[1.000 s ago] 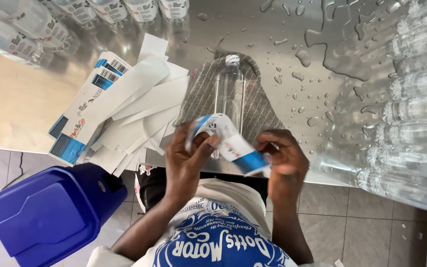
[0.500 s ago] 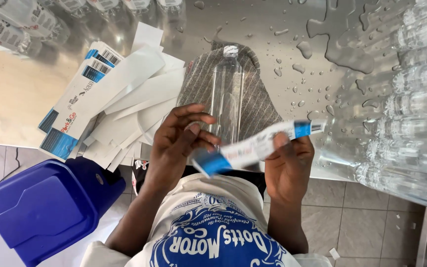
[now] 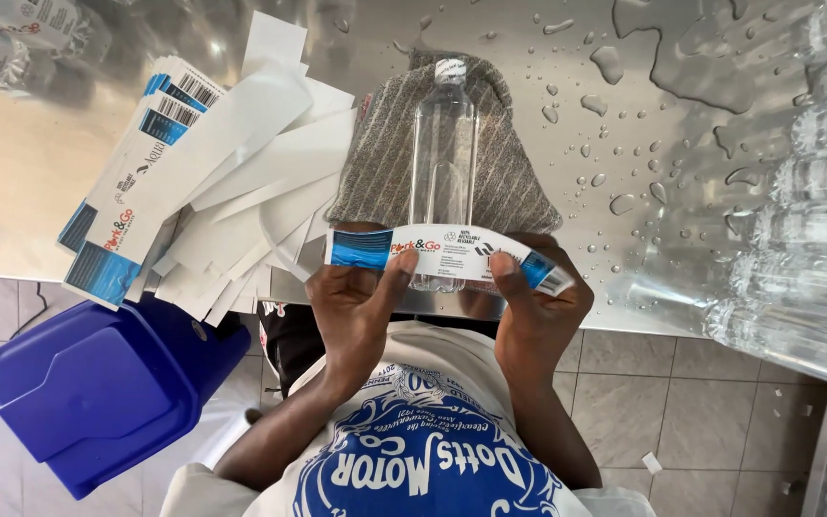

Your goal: The person repeatedly picks up clear plastic water bottles, applies printed labels around their midsections, and places them on a stainless steel counter. The person uses both hands to align and smooth each label before moving the bottle to a growing row of labeled bottles.

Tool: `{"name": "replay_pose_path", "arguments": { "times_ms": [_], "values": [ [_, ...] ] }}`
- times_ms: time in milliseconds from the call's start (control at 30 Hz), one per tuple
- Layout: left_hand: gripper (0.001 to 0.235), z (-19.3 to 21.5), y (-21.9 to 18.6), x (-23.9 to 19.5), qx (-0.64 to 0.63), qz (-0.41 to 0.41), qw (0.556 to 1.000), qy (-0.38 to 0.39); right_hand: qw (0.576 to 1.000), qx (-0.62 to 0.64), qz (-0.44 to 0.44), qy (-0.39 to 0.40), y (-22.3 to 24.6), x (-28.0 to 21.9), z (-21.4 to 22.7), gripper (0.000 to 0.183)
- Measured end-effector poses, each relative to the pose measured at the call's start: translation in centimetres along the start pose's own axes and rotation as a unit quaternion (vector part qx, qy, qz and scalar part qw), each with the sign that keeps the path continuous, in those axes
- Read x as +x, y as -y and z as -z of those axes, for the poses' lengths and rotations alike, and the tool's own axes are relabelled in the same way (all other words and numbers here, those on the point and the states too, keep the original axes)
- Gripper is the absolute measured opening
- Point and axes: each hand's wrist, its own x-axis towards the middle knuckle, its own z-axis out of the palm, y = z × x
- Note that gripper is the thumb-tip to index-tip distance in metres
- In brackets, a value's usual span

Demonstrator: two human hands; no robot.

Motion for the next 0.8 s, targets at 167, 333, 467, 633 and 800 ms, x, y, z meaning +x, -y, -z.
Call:
{"name": "replay_pose_path", "arguments": {
  "times_ms": [167, 333, 467, 633, 800],
  "values": [
    [0.030, -1.8, -2.7, 0.5, 0.015, -0.035, 0.999, -0.011, 0.999, -0.038, -0.006, 0.013, 0.7, 0.3, -0.9, 0.017],
    [0.023, -2.2, -3.0, 0.9, 0.007, 0.012, 1.000, -0.020, 0.999, -0.036, -0.030, 0.021, 0.4, 0.5, -0.9, 0.017],
    [0.022, -2.1, -2.5, 0.9, 0.000, 0.013, 1.000, -0.024, 0.998, -0.033, -0.048, 0.023, 1.9, 0.5, -1.9, 0.017],
    [0.020, -2.2, -2.0, 0.7, -0.010, 0.026, 0.999, -0.032, 0.997, 0.000, -0.076, 0.031, 1.8, 1.3, -1.9, 0.014],
    [0.023, -1.8, -1.0, 1.0, -0.015, 0.010, 1.000, -0.022, 0.998, -0.040, -0.052, 0.016, 1.5, 0.7, -2.2, 0.019]
  ]
}}
